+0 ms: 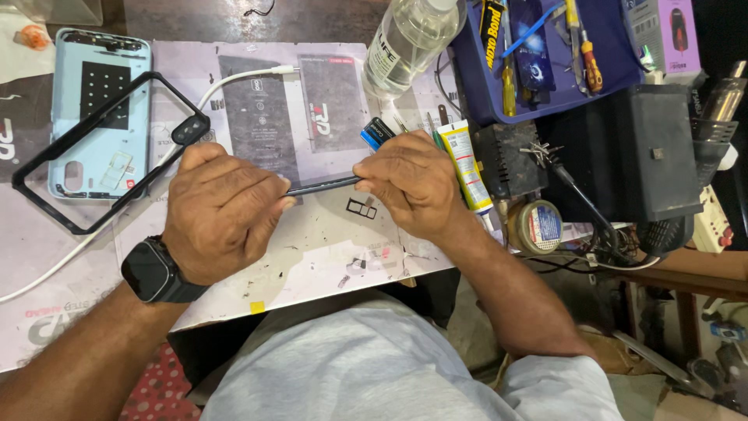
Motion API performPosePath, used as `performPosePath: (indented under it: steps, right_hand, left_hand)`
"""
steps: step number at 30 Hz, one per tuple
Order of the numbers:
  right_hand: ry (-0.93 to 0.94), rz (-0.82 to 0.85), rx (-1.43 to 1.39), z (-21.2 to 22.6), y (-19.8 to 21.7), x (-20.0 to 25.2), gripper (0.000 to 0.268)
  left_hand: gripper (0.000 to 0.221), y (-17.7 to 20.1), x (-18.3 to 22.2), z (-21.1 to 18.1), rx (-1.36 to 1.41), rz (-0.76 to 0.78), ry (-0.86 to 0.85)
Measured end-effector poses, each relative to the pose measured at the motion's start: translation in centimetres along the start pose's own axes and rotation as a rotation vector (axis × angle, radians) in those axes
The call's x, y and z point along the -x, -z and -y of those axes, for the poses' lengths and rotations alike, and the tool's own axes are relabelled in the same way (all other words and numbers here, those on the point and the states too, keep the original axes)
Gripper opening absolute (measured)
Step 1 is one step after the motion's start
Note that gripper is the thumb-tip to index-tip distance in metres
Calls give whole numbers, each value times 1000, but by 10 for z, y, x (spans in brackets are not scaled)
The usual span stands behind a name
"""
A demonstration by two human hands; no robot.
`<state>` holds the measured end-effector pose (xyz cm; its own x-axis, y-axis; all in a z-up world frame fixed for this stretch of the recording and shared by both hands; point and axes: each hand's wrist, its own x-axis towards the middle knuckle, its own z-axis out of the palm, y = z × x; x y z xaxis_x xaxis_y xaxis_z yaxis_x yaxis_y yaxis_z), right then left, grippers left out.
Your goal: The person disassembles and reassembles a mobile phone using a small screwdriver and a prying tool, handling internal components including the battery, SIM tray, and back cover.
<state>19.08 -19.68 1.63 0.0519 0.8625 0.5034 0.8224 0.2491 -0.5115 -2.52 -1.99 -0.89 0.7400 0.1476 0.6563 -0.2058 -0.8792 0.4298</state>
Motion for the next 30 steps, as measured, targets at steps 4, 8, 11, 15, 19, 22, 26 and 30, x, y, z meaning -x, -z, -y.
performPosePath:
  steps: [4,8,11,15,19,22,26,30]
  right_hand:
    - [18,50,102,10,8,-8,27]
    - [57,39,122,14,-5,-10,29]
    - [64,34,111,11,-10,-11,27]
    - [41,0,79,9,-16,-7,25]
    - [46,-21,71,9,-19,-7,25]
    - [37,-21,65,10,-20,-7,25]
    - [38,-21,66,11,-20,-7,25]
    - [25,-25,54,12,-20,-8,24]
  left_hand:
    - [16,1,-1,0,-23,-1,-15]
    - [16,0,-1,-3,-30,7,-27]
    - [16,1,-1,-4,-31,2,-22]
    - [17,1,-2,-3,-25,9,-27]
    - [16,1,-2,-3,-33,7,-34]
    - [15,2,-2,-2,-25,12,-34]
    - [15,0,-2,-2,-19,4,-35]
    - [15,0,-1,-2,-26,10,-22]
